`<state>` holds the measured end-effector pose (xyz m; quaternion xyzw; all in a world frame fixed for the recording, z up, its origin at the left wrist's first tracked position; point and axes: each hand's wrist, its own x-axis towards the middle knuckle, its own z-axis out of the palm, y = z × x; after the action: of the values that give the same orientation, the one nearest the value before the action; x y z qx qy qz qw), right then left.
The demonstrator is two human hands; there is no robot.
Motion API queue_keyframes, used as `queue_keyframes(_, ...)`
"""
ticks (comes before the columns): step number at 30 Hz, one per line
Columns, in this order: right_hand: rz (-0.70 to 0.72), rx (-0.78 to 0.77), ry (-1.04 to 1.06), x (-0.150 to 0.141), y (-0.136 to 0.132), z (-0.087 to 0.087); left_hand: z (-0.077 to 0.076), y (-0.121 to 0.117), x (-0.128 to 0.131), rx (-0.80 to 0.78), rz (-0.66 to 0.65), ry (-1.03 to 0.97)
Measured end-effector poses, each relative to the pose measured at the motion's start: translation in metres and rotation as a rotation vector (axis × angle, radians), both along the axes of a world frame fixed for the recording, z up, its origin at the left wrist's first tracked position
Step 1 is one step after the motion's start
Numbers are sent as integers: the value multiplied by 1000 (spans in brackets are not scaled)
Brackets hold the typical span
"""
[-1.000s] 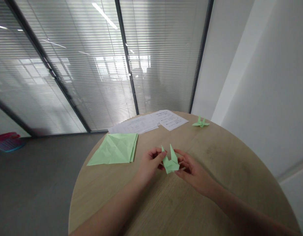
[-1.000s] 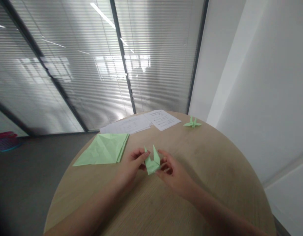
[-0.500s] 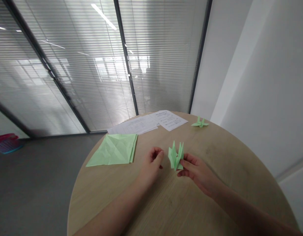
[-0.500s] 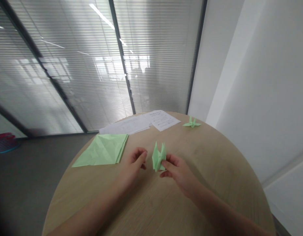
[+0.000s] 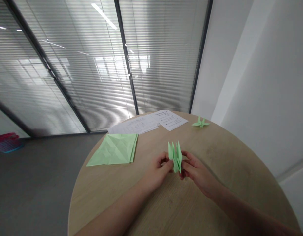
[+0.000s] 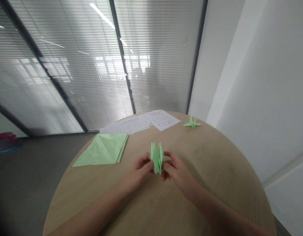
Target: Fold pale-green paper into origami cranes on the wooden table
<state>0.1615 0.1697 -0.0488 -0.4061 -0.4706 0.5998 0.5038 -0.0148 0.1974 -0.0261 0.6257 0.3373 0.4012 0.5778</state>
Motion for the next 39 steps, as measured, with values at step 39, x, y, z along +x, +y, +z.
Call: queue_keyframes(39,1,68,33,2,-3,3,5,1,2,-100,-35,-124)
